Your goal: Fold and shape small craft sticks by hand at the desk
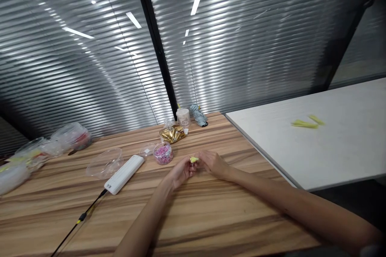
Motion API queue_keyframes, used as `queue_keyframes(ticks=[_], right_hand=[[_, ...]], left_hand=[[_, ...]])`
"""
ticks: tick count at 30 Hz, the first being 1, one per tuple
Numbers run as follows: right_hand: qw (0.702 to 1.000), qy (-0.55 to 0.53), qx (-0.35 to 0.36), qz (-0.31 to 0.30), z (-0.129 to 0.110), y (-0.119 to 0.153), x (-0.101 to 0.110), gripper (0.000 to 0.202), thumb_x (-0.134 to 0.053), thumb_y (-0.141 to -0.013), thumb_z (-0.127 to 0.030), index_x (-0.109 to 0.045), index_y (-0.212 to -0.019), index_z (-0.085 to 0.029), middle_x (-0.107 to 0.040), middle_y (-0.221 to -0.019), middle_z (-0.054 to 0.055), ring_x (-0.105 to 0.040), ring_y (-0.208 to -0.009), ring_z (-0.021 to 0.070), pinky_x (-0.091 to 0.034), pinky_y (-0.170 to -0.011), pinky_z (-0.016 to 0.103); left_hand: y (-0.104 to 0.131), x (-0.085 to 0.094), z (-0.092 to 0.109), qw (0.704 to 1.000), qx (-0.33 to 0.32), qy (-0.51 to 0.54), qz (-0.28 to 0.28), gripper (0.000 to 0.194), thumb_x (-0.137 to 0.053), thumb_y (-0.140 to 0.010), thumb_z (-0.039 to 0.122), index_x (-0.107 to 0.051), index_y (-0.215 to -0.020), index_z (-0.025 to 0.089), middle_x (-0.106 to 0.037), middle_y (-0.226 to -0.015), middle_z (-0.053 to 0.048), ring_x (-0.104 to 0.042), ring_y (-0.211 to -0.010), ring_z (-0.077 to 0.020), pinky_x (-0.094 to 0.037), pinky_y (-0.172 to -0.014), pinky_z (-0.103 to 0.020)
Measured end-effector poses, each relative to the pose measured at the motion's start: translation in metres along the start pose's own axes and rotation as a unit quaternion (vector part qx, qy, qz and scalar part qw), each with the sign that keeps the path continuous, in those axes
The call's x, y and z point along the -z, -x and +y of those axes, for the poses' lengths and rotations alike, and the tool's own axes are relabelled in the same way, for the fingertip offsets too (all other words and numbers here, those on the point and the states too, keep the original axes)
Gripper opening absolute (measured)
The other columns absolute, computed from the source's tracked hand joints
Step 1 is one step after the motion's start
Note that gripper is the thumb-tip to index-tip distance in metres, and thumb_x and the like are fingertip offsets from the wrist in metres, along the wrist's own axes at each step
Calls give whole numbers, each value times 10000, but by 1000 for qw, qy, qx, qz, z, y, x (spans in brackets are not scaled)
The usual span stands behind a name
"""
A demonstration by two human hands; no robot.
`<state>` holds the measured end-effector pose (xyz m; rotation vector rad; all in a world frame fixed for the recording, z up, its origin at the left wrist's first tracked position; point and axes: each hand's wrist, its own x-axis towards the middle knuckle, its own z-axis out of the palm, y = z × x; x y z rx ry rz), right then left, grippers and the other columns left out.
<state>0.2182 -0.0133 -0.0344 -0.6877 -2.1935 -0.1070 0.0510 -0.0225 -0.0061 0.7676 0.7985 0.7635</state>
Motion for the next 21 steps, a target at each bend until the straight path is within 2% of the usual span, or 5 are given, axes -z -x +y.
queue_keyframes(ticks=[5,10,16,21], right_hand=[[997,49,50,-33,3,1,-1,170,-356,-864,-143,-508,-939,-152,-581,-792,53,-517,-740,156,-390,-659,255],[990,102,68,-64,7,0,-1,185,-357,-874,-153,-514,-971,-146,-579,-815,58,-511,-756,160,-370,-666,262],[982,151,36,-106,6,-2,2,204,-378,-874,-169,-523,-1017,-179,-574,-840,51,-493,-788,166,-347,-682,267],[977,170,16,-125,2,-6,7,211,-444,-857,-200,-509,-1057,-210,-571,-904,43,-466,-844,179,-332,-729,289]], left_hand=[[3,1,5,999,8,-29,20,76,-459,-740,123,-515,-688,126,-564,-620,-7,-495,-487,-58,-400,-497,-166],[7,-2,10,999,12,-29,40,86,-440,-705,85,-506,-664,123,-576,-619,-14,-555,-540,-89,-482,-639,-243],[7,-2,11,997,12,-7,73,77,-454,-701,135,-494,-636,136,-605,-654,-34,-603,-605,-130,-492,-713,-297],[5,0,11,997,12,-18,80,112,-474,-725,206,-543,-709,119,-619,-674,-57,-620,-646,-150,-488,-756,-317]])
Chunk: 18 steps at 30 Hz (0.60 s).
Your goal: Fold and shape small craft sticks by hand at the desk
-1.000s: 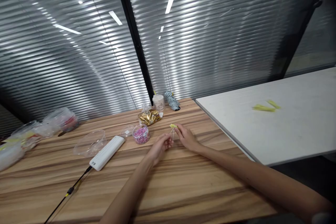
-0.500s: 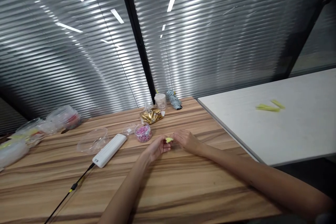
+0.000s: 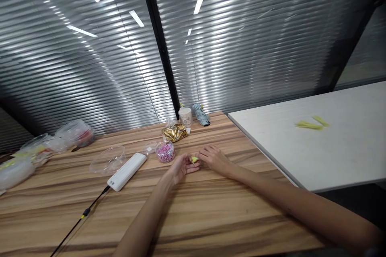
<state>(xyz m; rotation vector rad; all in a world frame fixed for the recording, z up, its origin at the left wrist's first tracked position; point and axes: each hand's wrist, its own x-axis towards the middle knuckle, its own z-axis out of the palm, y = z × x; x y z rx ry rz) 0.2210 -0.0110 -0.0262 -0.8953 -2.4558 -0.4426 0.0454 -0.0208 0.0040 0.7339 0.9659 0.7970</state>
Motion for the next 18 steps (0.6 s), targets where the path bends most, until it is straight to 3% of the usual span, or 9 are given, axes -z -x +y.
queue_keyframes(ticks=[11,18], right_hand=[[998,63,-11,-25,-3,-3,9,170,-439,-848,-161,-541,-985,-165,-567,-880,80,-462,-825,196,-327,-707,314],[997,59,-23,-42,-4,-3,4,191,-454,-838,-146,-548,-1004,-155,-605,-868,78,-522,-802,200,-353,-712,326]], left_hand=[[2,-7,-4,992,-89,76,45,79,-492,-733,222,-519,-744,148,-600,-656,-4,-615,-603,-149,-498,-734,-350],[-4,-4,-11,991,-123,-20,58,130,-556,-704,257,-583,-728,133,-652,-787,-59,-629,-732,-170,-470,-782,-331]])
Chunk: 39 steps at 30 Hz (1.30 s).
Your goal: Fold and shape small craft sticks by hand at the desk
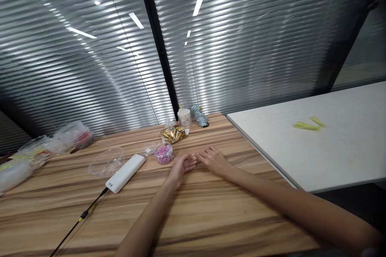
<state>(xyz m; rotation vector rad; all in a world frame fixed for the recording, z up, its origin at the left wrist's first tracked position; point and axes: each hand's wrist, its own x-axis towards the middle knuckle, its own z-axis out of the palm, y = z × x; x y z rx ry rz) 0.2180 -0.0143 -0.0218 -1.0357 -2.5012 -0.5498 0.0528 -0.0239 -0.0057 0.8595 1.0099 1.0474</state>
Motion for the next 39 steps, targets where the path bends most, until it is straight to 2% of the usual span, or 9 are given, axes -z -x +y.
queue_keyframes(ticks=[5,9,11,14,17,21,28,33,39], right_hand=[[999,-29,-17,-8,2,2,-7,240,-427,-847,-121,-535,-1057,-163,-631,-911,83,-563,-807,176,-367,-729,297],[997,-57,-46,-19,3,3,-6,255,-425,-848,-128,-524,-1078,-177,-637,-959,80,-578,-817,171,-369,-742,282],[995,-74,-67,-30,3,3,-3,219,-433,-843,-140,-544,-1027,-183,-644,-947,70,-582,-813,170,-369,-732,269],[991,-94,-88,-41,2,2,0,189,-434,-831,-137,-560,-962,-188,-651,-917,59,-583,-800,174,-369,-704,256],[988,-104,-105,-39,1,1,2,205,-409,-832,-135,-559,-961,-190,-651,-890,65,-584,-773,179,-368,-670,253],[986,-103,-129,-34,1,1,2,236,-392,-834,-152,-553,-1002,-191,-650,-878,74,-584,-752,184,-369,-651,250],[983,-111,-145,-25,3,3,2,264,-384,-837,-151,-522,-1057,-196,-648,-887,68,-588,-740,180,-362,-630,244],[983,-109,-147,-19,2,2,3,234,-358,-852,-159,-526,-1013,-188,-646,-874,64,-587,-736,176,-356,-620,242],[984,-111,-139,-10,2,2,4,231,-334,-867,-170,-533,-984,-175,-642,-875,62,-583,-742,171,-363,-628,242]], left_hand=[[-3,2,-1,992,-74,-97,-14,183,-616,-664,300,-653,-695,123,-668,-833,-90,-605,-833,-203,-440,-807,-306],[-4,1,2,960,-170,-221,-41,121,-637,-645,264,-680,-636,152,-673,-821,-68,-571,-855,-202,-402,-834,-286],[-4,1,2,945,-194,-259,-52,115,-630,-655,262,-691,-661,165,-671,-840,-59,-565,-853,-199,-390,-841,-286],[-5,1,1,941,-198,-272,-47,140,-613,-677,280,-697,-695,169,-664,-884,-64,-559,-879,-202,-391,-839,-291],[-6,2,0,954,-178,-240,-30,164,-616,-677,293,-698,-736,163,-652,-931,-77,-548,-931,-213,-404,-844,-303],[-6,2,-1,970,-155,-181,-39,197,-628,-670,305,-694,-775,153,-645,-968,-84,-539,-978,-219,-421,-846,-308],[-8,1,-2,986,-132,-93,-32,242,-669,-636,304,-680,-791,118,-658,-955,-98,-580,-930,-205,-426,-869,-330],[-6,0,-2,991,-123,-23,-38,247,-689,-623,283,-670,-798,110,-666,-930,-105,-597,-905,-205,-418,-891,-351],[-6,1,-3,989,-123,45,-74,215,-648,-678,254,-651,-839,112,-670,-887,-100,-600,-909,-196,-403,-910,-346]])
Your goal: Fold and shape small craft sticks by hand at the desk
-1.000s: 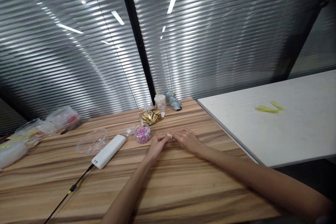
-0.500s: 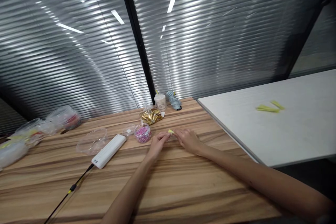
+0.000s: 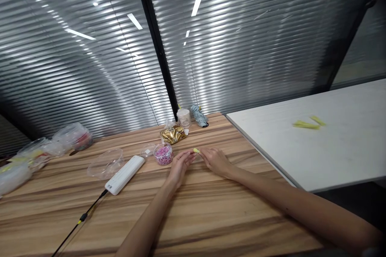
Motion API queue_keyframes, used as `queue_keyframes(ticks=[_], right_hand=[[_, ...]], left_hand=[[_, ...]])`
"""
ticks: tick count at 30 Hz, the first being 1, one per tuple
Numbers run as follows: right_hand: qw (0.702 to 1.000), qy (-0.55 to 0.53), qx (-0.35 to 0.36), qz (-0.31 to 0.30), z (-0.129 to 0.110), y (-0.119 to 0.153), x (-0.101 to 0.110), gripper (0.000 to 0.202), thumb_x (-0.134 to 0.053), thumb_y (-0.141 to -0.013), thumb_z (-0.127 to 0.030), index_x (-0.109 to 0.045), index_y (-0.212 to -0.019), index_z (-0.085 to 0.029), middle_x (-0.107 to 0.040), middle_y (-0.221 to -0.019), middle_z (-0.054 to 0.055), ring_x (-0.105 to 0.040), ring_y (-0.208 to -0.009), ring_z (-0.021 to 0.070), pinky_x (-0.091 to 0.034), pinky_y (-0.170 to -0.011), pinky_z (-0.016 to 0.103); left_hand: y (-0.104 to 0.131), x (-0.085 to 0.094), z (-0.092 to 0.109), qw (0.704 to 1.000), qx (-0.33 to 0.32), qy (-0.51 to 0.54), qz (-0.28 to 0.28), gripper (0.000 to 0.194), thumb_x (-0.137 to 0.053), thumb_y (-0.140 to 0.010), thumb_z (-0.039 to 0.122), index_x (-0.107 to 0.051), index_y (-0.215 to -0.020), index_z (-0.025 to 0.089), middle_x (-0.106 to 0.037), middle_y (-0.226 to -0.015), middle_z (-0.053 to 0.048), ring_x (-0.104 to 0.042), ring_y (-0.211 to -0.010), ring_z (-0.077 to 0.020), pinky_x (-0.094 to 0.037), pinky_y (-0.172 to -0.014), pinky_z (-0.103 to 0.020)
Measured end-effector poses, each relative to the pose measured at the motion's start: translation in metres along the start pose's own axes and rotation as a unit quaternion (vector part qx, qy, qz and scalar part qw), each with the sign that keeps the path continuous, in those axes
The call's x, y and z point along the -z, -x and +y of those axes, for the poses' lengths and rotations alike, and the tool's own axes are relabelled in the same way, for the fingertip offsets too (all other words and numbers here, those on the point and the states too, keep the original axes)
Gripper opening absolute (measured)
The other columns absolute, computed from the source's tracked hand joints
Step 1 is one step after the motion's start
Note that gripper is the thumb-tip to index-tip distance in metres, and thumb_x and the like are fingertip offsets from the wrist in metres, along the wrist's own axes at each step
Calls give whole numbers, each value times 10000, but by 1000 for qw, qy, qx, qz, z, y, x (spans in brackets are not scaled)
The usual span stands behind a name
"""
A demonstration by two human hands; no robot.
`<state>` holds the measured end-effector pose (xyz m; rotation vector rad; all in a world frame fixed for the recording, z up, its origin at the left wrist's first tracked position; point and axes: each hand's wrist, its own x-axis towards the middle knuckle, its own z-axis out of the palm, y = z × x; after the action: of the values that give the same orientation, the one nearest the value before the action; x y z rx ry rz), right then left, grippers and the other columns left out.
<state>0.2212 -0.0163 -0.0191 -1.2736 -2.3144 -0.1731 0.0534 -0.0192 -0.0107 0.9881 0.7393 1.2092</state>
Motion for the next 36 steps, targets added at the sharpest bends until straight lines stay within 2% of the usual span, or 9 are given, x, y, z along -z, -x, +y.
queue_keyframes(ticks=[5,9,16,21,27,36], right_hand=[[1000,-11,7,-13,2,-1,-2,263,-315,-891,-219,-525,-1039,-164,-634,-924,81,-582,-788,167,-380,-661,238],[999,-17,26,-41,1,-1,-3,256,-320,-895,-238,-539,-1007,-166,-633,-902,86,-579,-808,166,-387,-698,240],[997,-34,60,-23,1,-1,-3,289,-292,-906,-251,-528,-1050,-168,-628,-948,82,-578,-820,170,-401,-708,256],[997,-43,67,-19,3,0,-7,293,-289,-906,-248,-510,-1084,-172,-621,-991,81,-581,-835,170,-408,-709,263],[995,-59,70,-29,3,-1,-8,297,-302,-897,-233,-491,-1118,-173,-610,-1027,93,-573,-879,166,-402,-743,261],[996,-42,59,-56,0,-1,-3,268,-304,-899,-242,-530,-1019,-164,-631,-948,93,-578,-825,168,-380,-713,251]], left_hand=[[-2,4,-2,999,-3,-10,36,232,-668,-650,239,-641,-841,109,-668,-835,-88,-616,-839,-180,-424,-880,-332],[-1,4,-3,998,-10,-35,56,298,-700,-618,245,-628,-879,121,-660,-873,-85,-612,-840,-172,-429,-874,-332],[-1,6,-9,991,-35,-127,19,372,-700,-616,299,-634,-943,135,-654,-954,-95,-597,-892,-187,-419,-889,-348],[-3,11,-11,986,-44,-159,13,397,-699,-613,310,-634,-962,132,-649,-984,-104,-595,-897,-197,-425,-876,-351],[-3,11,-11,984,-45,-168,21,373,-701,-606,322,-650,-919,124,-660,-939,-107,-602,-848,-189,-449,-822,-329],[-4,11,-10,980,-48,-189,46,310,-724,-560,323,-682,-786,116,-677,-848,-111,-608,-782,-188,-450,-776,-314]])
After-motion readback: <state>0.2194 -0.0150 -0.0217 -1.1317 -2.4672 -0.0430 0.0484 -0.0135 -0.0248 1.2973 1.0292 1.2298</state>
